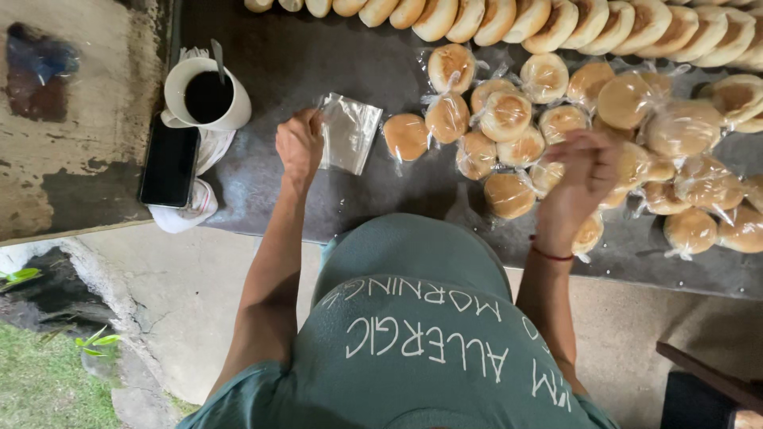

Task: The person places individual bread buns into plastic bags and twists the bag openings to seal them while working at a production table.

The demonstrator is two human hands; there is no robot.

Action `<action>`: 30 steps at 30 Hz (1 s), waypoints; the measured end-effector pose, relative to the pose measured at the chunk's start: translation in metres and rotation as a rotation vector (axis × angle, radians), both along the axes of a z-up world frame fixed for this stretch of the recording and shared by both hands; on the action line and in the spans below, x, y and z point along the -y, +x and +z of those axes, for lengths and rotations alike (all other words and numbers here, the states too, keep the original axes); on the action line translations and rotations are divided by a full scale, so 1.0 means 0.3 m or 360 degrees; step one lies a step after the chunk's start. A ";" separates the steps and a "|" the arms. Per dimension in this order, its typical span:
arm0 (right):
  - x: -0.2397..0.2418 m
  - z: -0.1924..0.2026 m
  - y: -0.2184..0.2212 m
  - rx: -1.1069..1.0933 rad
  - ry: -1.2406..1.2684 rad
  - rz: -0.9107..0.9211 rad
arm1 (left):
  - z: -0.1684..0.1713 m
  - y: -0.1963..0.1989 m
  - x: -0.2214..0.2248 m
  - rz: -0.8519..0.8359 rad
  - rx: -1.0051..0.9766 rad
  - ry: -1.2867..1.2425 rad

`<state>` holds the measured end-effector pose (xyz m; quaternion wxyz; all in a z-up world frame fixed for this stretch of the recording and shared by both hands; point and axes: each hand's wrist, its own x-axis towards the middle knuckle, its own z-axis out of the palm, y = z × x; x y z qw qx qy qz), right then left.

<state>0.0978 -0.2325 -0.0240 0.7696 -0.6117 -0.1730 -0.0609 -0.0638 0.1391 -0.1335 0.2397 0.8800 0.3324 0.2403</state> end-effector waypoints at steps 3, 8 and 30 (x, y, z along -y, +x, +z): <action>-0.059 -0.039 -0.026 -0.0162 -0.0185 0.0009 | 0.094 0.022 0.022 -0.0218 0.0329 -0.0080; -0.202 -0.012 -0.066 -0.0144 -0.0373 0.0493 | 0.216 0.148 0.188 -0.0502 0.0642 -0.0984; -0.307 -0.077 -0.100 -0.0028 -0.0570 0.0633 | 0.252 0.282 0.529 -0.0526 0.1076 -0.1955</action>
